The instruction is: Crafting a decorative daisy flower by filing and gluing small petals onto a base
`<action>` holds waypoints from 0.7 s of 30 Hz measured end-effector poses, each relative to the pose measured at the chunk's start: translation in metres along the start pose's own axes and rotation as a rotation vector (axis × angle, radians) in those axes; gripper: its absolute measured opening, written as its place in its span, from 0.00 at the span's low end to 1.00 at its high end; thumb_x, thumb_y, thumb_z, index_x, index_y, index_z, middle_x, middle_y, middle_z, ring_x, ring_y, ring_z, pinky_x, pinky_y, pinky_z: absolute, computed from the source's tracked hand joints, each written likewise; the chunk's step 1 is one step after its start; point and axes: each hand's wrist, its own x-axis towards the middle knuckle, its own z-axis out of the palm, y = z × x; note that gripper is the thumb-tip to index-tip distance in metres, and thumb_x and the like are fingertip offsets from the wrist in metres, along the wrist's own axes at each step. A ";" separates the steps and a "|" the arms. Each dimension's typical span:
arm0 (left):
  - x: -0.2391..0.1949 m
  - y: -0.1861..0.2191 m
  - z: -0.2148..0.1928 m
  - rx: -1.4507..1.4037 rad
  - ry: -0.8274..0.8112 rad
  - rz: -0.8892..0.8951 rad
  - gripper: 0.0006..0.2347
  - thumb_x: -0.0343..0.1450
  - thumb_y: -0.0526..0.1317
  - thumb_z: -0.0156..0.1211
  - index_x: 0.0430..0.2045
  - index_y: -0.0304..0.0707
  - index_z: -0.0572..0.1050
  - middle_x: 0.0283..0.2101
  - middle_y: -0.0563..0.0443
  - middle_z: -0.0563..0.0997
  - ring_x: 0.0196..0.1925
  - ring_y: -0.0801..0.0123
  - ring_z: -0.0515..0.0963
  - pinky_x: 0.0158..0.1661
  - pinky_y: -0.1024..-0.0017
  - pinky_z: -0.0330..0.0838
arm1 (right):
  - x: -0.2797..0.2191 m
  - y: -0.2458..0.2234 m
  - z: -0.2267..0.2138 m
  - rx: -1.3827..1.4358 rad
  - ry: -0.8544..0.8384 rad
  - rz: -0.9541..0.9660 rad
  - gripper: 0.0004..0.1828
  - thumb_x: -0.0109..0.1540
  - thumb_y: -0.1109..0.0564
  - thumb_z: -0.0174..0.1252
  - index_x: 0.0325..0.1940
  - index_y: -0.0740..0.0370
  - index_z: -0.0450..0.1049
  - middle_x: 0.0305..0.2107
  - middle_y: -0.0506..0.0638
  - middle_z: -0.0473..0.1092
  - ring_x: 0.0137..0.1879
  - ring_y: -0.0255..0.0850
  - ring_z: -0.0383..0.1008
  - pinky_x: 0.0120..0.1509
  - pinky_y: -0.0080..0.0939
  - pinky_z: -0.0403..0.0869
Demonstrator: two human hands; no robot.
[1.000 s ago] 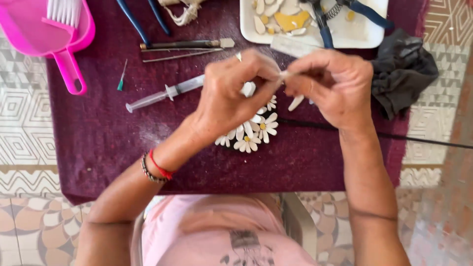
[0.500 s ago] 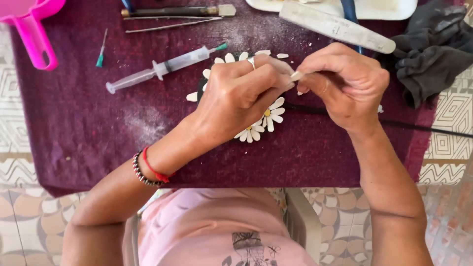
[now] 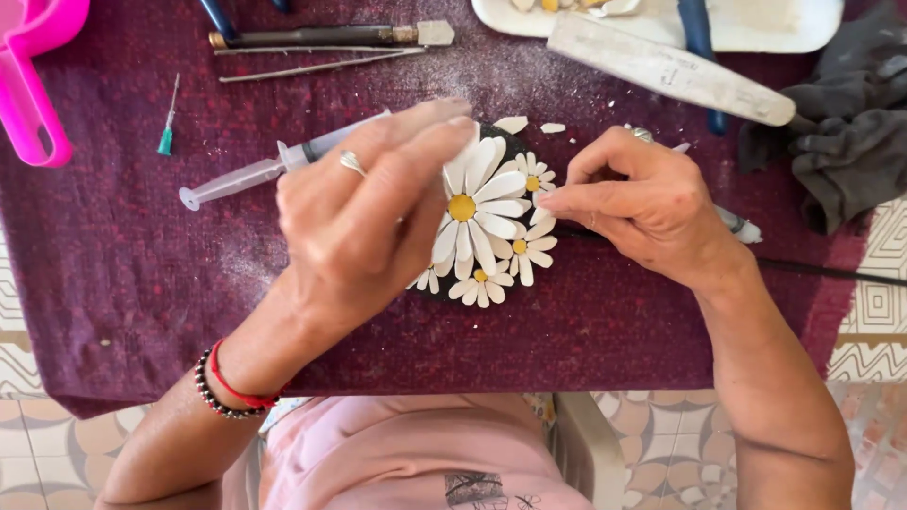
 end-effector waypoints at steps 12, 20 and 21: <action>-0.003 -0.002 0.006 0.148 -0.011 0.157 0.11 0.80 0.26 0.43 0.42 0.25 0.78 0.48 0.34 0.82 0.39 0.52 0.87 0.42 0.65 0.81 | -0.001 -0.006 -0.004 -0.086 -0.080 0.000 0.10 0.68 0.68 0.60 0.52 0.62 0.80 0.39 0.56 0.69 0.39 0.44 0.69 0.43 0.41 0.67; -0.002 -0.003 0.005 0.165 0.002 0.161 0.11 0.81 0.26 0.42 0.41 0.26 0.78 0.47 0.35 0.83 0.38 0.53 0.87 0.41 0.65 0.82 | -0.002 -0.010 -0.004 -0.094 -0.111 0.036 0.14 0.68 0.71 0.59 0.55 0.60 0.79 0.42 0.57 0.69 0.42 0.43 0.71 0.45 0.39 0.69; -0.001 -0.003 0.005 0.164 0.010 0.169 0.11 0.80 0.25 0.43 0.40 0.25 0.78 0.47 0.35 0.82 0.36 0.53 0.86 0.40 0.66 0.81 | -0.002 -0.010 -0.004 -0.094 -0.115 0.041 0.14 0.68 0.71 0.59 0.55 0.60 0.79 0.42 0.57 0.69 0.42 0.43 0.71 0.45 0.39 0.69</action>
